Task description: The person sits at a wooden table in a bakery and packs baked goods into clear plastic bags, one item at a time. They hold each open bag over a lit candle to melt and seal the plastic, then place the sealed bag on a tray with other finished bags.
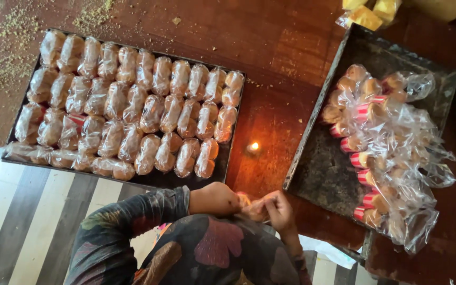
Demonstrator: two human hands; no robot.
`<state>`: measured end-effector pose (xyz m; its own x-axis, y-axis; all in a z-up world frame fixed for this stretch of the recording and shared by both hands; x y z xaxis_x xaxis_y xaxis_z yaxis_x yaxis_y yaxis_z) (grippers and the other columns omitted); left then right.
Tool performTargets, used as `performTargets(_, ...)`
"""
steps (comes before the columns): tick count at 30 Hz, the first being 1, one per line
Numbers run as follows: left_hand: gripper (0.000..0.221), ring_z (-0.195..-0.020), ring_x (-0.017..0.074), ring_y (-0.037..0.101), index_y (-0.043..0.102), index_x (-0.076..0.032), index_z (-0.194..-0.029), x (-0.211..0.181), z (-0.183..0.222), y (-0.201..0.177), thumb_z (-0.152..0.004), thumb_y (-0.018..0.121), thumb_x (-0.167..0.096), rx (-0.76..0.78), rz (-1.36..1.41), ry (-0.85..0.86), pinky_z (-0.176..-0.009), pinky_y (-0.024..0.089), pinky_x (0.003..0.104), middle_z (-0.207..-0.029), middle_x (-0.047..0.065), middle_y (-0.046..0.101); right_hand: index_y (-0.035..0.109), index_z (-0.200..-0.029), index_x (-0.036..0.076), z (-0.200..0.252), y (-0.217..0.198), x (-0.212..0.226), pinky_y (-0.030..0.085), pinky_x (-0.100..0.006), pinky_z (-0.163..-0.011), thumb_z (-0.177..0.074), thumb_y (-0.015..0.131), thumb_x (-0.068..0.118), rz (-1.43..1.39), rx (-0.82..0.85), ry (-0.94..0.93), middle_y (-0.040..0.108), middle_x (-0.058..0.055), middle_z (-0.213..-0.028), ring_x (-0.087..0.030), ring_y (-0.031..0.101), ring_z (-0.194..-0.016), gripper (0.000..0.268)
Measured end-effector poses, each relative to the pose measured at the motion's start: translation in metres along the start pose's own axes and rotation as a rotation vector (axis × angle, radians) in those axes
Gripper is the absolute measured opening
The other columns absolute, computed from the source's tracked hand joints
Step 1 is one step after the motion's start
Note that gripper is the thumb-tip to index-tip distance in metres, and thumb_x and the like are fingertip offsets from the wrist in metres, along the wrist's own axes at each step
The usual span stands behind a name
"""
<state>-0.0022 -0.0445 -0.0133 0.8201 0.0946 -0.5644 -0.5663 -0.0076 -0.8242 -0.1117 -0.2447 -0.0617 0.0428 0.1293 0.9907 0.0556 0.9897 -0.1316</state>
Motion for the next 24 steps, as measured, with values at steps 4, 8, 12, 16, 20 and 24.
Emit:
performTargets(4, 0.017, -0.070, 0.0246, 0.070, 0.074, -0.018, -0.086, 0.003, -0.002, 0.009, -0.091, 0.066, -0.032, -0.149, 0.008, 0.175, -0.060, 0.054, 0.039, -0.131, 0.005, 0.073, 0.064, -0.095, 0.005, -0.010, 0.018, -0.046, 0.056, -0.032, -0.066, -0.095, 0.066, 0.026, 0.131, -0.189, 0.331, 0.074, -0.011, -0.082, -0.013, 0.067, -0.074, 0.021)
performTargets(8, 0.026, -0.076, 0.0280, 0.070, 0.079, -0.029, -0.107, -0.013, -0.003, -0.004, -0.089, 0.060, -0.027, -0.122, 0.109, 0.259, -0.057, 0.051, 0.043, -0.090, 0.004, 0.074, 0.060, -0.105, 0.007, -0.009, 0.021, -0.016, 0.053, -0.035, -0.067, -0.087, 0.077, 0.034, 0.471, 0.021, 0.540, 0.069, -0.018, -0.080, -0.022, 0.064, -0.072, 0.037)
performTargets(12, 0.024, -0.080, 0.0269, 0.070, 0.077, -0.032, -0.111, -0.005, -0.006, -0.012, -0.095, 0.059, -0.033, -0.124, 0.081, 0.156, -0.061, 0.053, 0.042, -0.089, 0.004, 0.072, 0.065, -0.105, 0.005, -0.017, 0.014, 0.025, 0.052, -0.041, -0.078, -0.085, 0.074, 0.030, 0.398, 0.058, -0.115, 0.067, -0.014, -0.098, -0.028, 0.064, -0.090, 0.032)
performTargets(16, 0.021, -0.079, 0.0293, 0.069, 0.078, -0.032, -0.110, -0.012, -0.013, -0.033, -0.096, 0.064, -0.038, 0.007, -0.030, 0.152, -0.064, 0.051, 0.043, -0.084, 0.006, 0.072, 0.074, -0.091, 0.012, -0.008, 0.032, 0.012, 0.049, -0.044, -0.077, -0.079, 0.082, 0.030, 0.633, 0.225, -0.334, 0.069, -0.008, -0.088, -0.031, 0.063, -0.087, 0.024)
performTargets(20, 0.020, -0.095, 0.0274, 0.068, 0.069, -0.019, -0.108, -0.027, 0.003, -0.101, -0.092, 0.065, -0.031, -0.681, 0.225, 0.356, -0.081, 0.050, 0.044, -0.103, 0.001, 0.071, 0.076, -0.093, 0.010, -0.005, 0.024, 0.005, 0.051, -0.039, -0.078, -0.086, 0.076, 0.021, 0.477, 0.172, -0.343, 0.069, -0.006, -0.089, -0.028, 0.063, -0.085, 0.013)
performTargets(24, 0.048, -0.102, 0.0246, 0.064, 0.061, 0.001, -0.121, 0.006, 0.006, -0.039, -0.098, 0.068, -0.040, -0.494, 0.801, 0.024, -0.085, 0.052, 0.036, -0.111, 0.012, 0.064, 0.079, -0.106, 0.011, -0.005, 0.018, 0.002, 0.054, -0.036, -0.076, -0.093, 0.070, 0.016, 0.292, -0.004, -0.149, 0.067, -0.005, -0.094, -0.024, 0.066, -0.084, 0.016)
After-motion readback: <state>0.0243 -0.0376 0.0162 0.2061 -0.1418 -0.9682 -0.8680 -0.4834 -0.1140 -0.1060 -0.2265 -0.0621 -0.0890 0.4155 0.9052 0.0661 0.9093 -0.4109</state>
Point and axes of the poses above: each hand's wrist, its own z-axis away from the middle knuckle, its own y-axis out of the palm, x = y × z, the point moved 4 cm from there along -z, towards the middle knuckle
